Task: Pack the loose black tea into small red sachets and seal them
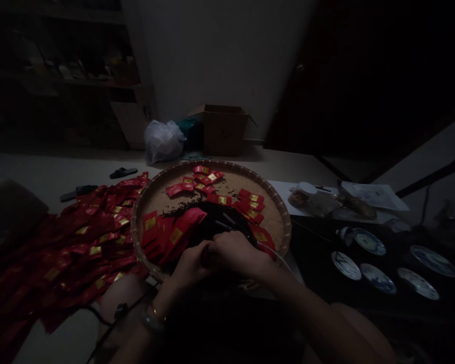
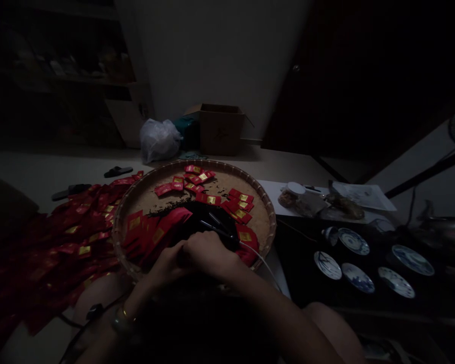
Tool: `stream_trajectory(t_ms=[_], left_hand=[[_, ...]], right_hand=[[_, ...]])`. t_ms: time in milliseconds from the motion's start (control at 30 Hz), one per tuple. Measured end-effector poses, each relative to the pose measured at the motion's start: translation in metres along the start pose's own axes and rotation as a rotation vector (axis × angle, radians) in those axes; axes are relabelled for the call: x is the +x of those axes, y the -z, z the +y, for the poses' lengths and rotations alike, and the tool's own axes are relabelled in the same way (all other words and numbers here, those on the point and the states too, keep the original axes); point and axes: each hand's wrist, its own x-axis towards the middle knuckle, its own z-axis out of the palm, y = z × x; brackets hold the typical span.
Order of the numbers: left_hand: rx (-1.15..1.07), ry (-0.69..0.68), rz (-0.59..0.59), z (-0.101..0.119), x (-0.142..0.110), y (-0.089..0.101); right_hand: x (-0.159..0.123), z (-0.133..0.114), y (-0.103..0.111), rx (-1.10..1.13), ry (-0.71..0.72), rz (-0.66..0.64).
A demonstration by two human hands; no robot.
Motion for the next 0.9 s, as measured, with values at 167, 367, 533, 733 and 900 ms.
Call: stream_trajectory(t_ms=[167,367,533,733,900], left_hand=[[0.008,0.026,0.048,-0.007,0.003,0.001],[-0.013,0.014,0.076,-0.013,0.002,0.001],[-0.038,0.014,0.102,-0.014,0.001,0.002],[-0.029,-0.031,0.181,-0.025,-0.002,0.001],[0.084,-0.116,0.225,-0.032,-0.006,0.003]], right_hand=[[-0.004,0.006,0.018,0.053,0.024,0.069],[-0.003,0.018,0.010,0.255,0.087,0.150],[0.003,0.033,0.001,0.612,0.133,0.274],[0.017,0.043,-0.003,0.800,-0.046,0.487],[0.005,0.039,-0.019,0.708,0.155,0.462]])
